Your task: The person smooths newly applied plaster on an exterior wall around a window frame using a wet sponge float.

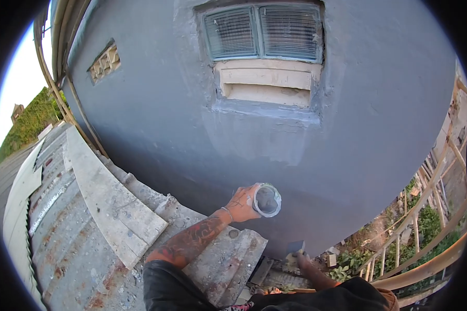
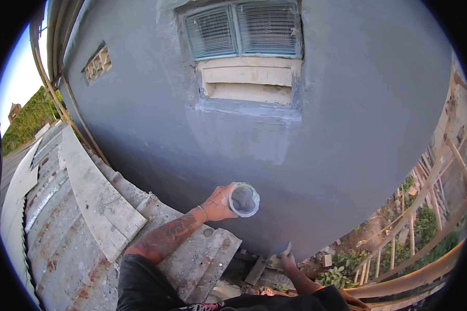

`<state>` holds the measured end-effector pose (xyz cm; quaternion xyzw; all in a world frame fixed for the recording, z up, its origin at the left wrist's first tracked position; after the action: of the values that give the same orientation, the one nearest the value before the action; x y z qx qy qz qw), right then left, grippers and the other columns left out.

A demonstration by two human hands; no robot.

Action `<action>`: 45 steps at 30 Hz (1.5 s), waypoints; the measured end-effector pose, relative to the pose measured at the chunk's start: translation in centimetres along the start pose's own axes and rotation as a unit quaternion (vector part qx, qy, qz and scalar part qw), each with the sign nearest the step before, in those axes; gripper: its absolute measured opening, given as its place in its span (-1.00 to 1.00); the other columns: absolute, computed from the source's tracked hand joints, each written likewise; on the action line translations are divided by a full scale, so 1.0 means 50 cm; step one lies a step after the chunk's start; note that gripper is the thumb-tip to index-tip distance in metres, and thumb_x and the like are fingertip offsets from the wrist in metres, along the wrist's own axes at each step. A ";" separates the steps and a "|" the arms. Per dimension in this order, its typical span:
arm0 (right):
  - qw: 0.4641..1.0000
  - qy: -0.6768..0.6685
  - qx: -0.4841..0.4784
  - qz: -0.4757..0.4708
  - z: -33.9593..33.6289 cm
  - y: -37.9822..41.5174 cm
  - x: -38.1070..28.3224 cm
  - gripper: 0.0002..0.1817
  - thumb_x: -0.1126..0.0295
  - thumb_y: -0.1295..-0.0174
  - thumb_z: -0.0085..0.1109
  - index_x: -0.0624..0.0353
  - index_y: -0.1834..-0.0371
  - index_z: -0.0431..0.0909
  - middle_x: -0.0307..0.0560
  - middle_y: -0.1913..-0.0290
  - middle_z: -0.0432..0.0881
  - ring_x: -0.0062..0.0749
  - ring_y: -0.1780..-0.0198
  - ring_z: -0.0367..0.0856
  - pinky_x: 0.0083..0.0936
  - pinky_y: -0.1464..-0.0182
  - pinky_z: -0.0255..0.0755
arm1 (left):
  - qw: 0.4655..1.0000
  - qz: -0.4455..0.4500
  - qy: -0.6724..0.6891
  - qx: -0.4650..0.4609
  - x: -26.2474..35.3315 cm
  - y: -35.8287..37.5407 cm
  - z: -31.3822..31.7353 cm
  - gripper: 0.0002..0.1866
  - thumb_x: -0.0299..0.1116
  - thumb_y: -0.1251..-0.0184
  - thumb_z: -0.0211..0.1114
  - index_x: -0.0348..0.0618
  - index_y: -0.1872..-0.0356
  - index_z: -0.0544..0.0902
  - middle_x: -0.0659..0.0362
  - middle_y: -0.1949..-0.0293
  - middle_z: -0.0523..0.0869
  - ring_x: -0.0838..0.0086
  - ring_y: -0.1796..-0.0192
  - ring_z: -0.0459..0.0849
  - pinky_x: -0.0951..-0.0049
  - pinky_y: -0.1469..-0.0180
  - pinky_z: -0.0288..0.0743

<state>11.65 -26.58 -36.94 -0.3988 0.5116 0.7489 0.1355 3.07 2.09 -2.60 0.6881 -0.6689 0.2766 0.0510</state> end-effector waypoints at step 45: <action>0.626 0.465 0.154 -0.607 0.238 0.511 -0.509 -0.49 0.35 -0.03 0.27 0.02 -0.14 0.49 -0.13 0.15 0.59 -0.22 0.35 0.64 -0.35 0.31 0.54 | 0.948 0.239 -0.152 0.145 0.109 -0.006 -0.044 -0.28 -0.19 0.19 0.51 -0.21 -0.07 0.44 0.05 -0.03 0.52 0.18 -0.12 0.47 0.09 -0.21 0.24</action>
<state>6.99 -22.18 0.51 -0.8875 0.2567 0.1220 0.3628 2.40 -1.77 1.78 0.5418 -0.7662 0.2669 -0.2195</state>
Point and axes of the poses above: each hand's wrist, its own y-axis away from the middle knuckle, its own z-axis out of the palm, x = y × z, the point moved 3 cm from there along -y, towards the middle knuckle
